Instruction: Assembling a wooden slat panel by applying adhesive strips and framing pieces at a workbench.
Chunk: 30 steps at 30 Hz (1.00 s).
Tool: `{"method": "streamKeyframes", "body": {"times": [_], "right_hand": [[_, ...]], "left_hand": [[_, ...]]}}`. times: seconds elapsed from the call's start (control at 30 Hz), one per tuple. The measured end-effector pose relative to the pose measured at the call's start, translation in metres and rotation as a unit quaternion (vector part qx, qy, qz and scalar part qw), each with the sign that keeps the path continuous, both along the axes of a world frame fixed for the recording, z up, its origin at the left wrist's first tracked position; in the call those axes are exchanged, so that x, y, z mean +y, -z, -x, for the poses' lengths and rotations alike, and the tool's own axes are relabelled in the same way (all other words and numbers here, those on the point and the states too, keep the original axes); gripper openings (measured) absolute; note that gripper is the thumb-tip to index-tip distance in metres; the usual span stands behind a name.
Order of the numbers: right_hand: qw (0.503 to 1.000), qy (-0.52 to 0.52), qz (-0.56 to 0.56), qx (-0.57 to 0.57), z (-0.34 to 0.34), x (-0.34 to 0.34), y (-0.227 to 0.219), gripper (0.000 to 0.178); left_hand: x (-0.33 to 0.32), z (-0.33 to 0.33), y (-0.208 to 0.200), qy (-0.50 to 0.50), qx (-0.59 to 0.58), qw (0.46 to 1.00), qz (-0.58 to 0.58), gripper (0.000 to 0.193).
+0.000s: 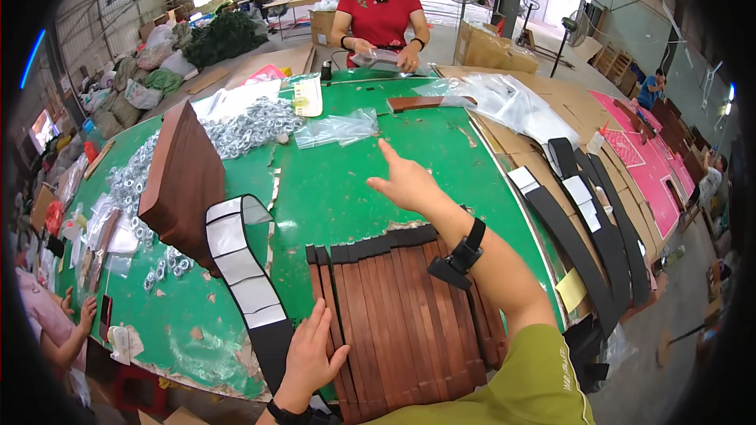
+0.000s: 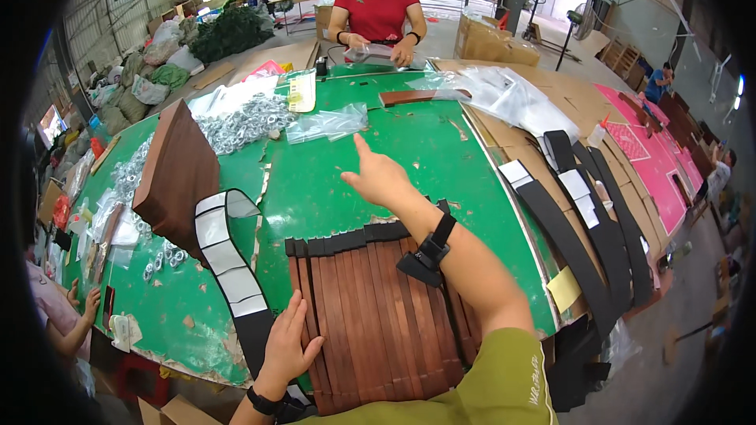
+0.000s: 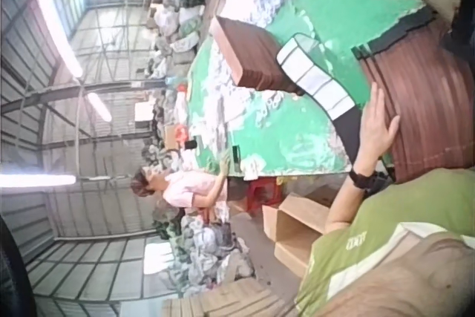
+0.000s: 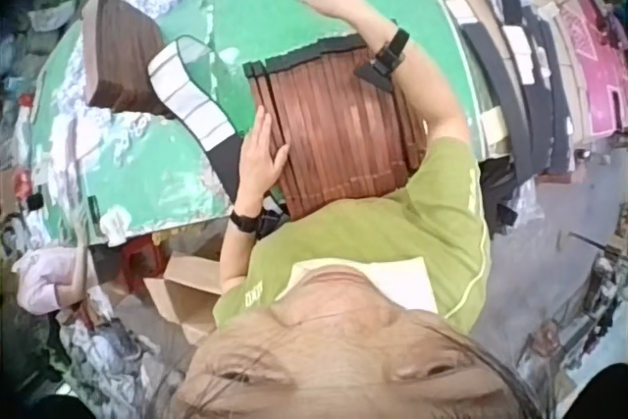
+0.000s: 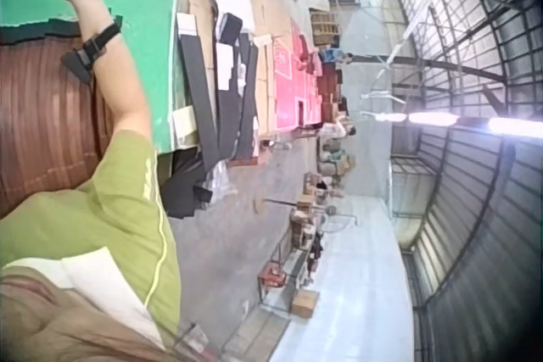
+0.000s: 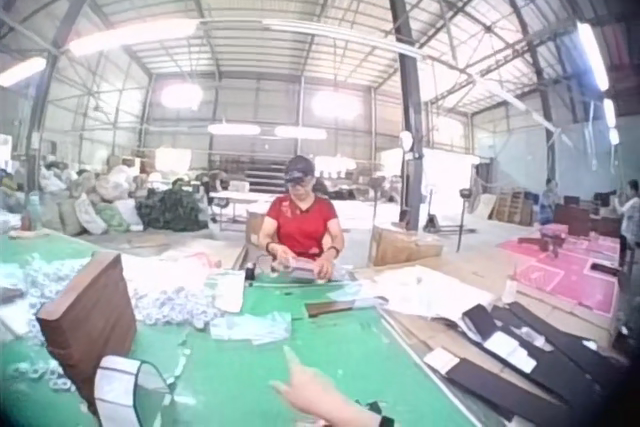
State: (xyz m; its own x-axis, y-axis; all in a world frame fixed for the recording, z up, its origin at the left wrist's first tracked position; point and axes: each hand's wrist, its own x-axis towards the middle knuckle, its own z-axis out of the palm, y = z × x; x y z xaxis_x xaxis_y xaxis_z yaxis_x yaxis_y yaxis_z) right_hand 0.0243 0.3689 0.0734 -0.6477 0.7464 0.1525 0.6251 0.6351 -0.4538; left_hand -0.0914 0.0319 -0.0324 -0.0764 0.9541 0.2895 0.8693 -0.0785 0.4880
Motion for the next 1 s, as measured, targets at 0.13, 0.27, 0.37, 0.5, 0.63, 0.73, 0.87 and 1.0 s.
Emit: {"method": "streamKeyframes", "body": {"times": [0.13,0.27,0.37,0.5,0.63,0.73,0.87,1.0], "right_hand": [[1.000,0.020,0.005,-0.003,-0.008,0.014,0.014,0.088],[0.999,0.035,0.017,-0.015,-0.013,0.026,0.025,0.086],[0.999,0.036,0.027,-0.003,-0.016,0.032,0.030,0.083],[0.999,0.029,0.022,-0.012,-0.017,0.034,0.033,0.080],[0.999,0.038,0.033,-0.013,-0.019,0.039,0.033,0.078],[0.998,0.041,0.038,-0.021,-0.016,0.039,0.034,0.078],[0.997,0.051,0.043,-0.035,-0.017,0.043,0.036,0.079],[0.998,0.054,0.027,-0.029,-0.019,0.045,0.042,0.080]], "left_hand": [[0.003,-0.002,0.000,-0.005,0.008,1.000,0.001,0.077],[0.000,-0.002,0.001,-0.010,0.003,1.000,0.002,0.077],[-0.003,-0.003,0.000,-0.008,0.006,1.000,0.004,0.077],[-0.001,-0.001,0.000,-0.010,0.002,1.000,0.003,0.076],[0.001,-0.002,0.002,0.000,0.019,1.000,-0.008,0.076],[0.000,-0.001,0.001,0.000,0.004,1.000,0.010,0.077],[0.001,-0.003,0.001,-0.001,0.004,1.000,0.009,0.077],[0.000,-0.003,0.000,-0.002,0.008,1.000,0.014,0.078]]}}
